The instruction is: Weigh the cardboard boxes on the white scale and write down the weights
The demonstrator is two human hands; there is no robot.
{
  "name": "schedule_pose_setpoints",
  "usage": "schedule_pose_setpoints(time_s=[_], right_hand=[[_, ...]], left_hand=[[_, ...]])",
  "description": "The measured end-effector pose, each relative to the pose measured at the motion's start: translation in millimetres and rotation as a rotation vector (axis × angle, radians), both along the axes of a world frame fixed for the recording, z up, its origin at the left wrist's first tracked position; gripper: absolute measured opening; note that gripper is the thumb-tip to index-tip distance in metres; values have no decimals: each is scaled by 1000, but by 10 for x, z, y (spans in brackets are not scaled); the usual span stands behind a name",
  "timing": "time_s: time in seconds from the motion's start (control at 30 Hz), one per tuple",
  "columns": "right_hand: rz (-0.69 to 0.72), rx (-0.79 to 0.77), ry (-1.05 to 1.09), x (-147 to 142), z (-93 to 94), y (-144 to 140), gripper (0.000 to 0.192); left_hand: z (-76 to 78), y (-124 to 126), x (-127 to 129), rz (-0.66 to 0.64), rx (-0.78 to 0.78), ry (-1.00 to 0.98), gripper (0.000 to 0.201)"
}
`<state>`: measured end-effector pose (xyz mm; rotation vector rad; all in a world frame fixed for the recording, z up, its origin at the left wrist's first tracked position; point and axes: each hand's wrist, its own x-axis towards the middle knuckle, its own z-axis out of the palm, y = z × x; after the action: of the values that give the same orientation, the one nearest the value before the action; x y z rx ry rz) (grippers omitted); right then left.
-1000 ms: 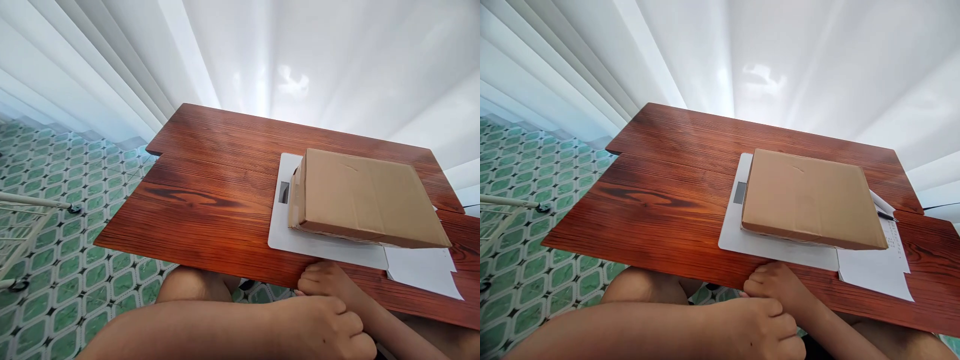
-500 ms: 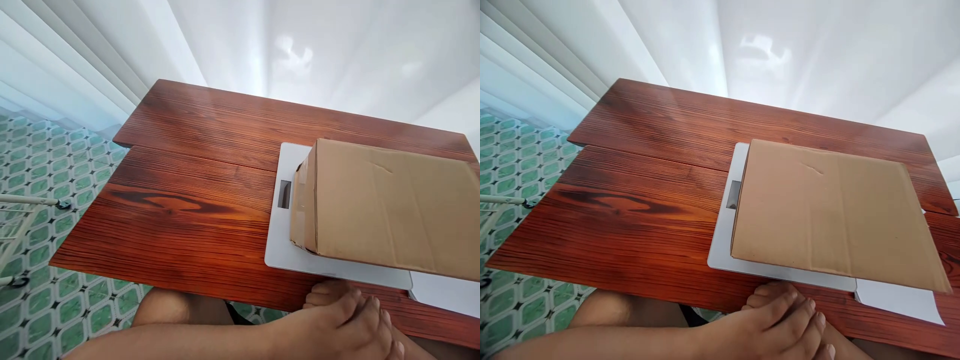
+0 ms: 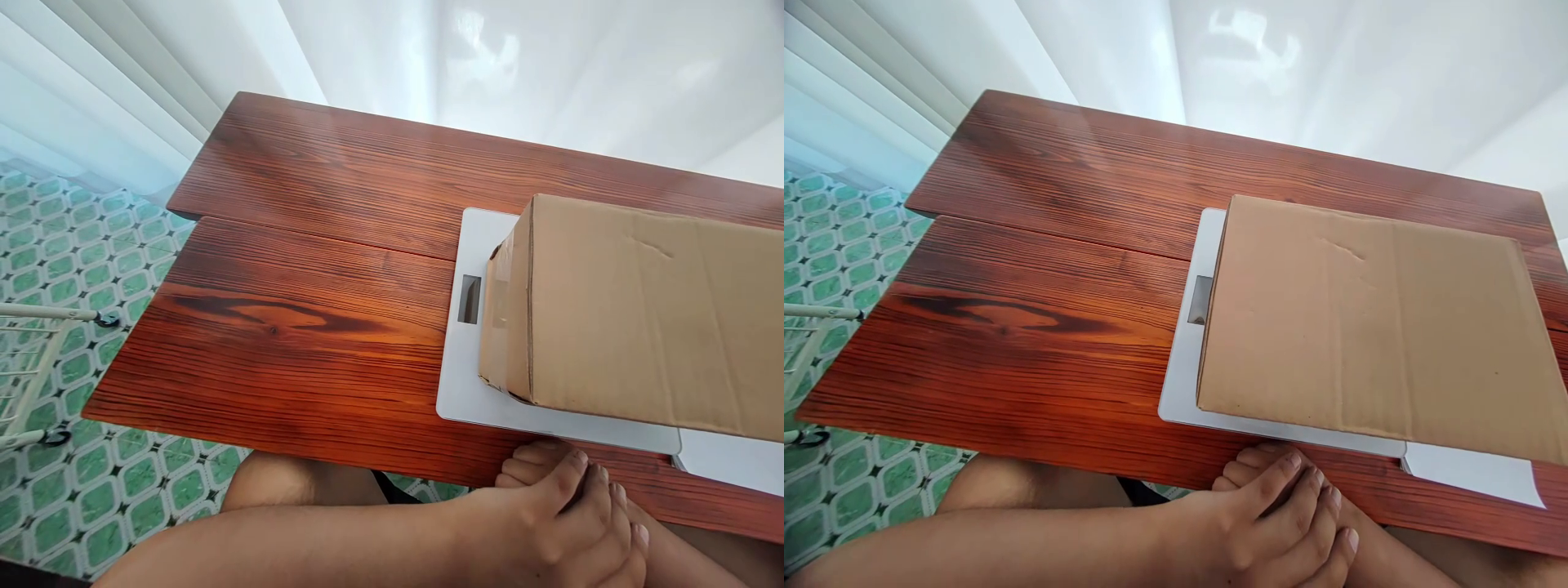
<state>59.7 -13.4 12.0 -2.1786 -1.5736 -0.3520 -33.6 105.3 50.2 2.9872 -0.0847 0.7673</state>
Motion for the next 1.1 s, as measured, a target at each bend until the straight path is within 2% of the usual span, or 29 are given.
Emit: schedule_pose_setpoints(time_s=[0.03, 0.07, 0.13, 0.2, 0.27, 0.37, 0.43, 0.53, 0.63, 0.8, 0.9, 0.97, 1.1], right_hand=[[-200, 49, -295, -102, -23, 74, 47], [-329, 71, -487, -222, -48, 157, 45], [-454, 112, -616, -422, -84, 286, 49], [-490, 110, -581, -456, -83, 288, 52], [-410, 46, -448, -285, -40, 154, 50], [-54, -88, -114, 167, 65, -109, 40], [143, -143, 86, 418, 130, -193, 43], [285, -170, 213, 575, 191, -152, 55], [323, -161, 199, 574, 209, -59, 58], [337, -135, 120, 591, 205, -21, 53], [353, -147, 146, 597, 186, -58, 53], [315, -135, 93, 580, 164, -101, 49], [240, -141, 7, 525, 121, -173, 45]], left_hand=[[22, 29, -10, -2, 13, -27, 34], [37, 54, -20, 0, 25, -51, 34], [48, 83, -38, 11, 36, -93, 33], [34, 82, -46, 0, 44, -102, 34], [6, 54, -44, -19, 48, -96, 35], [-41, -14, -24, 9, 14, -82, 35], [-57, -48, -8, 56, -25, -101, 35], [-50, -50, 2, 73, -41, -134, 34], [-43, -24, -9, 37, -34, -87, 34], [-75, -37, -22, -40, -75, 21, 35], [-72, -52, -14, 26, -61, -14, 35], [-56, -48, -7, 67, -45, -68, 36], [-33, -32, 1, 65, -31, -137, 37]])
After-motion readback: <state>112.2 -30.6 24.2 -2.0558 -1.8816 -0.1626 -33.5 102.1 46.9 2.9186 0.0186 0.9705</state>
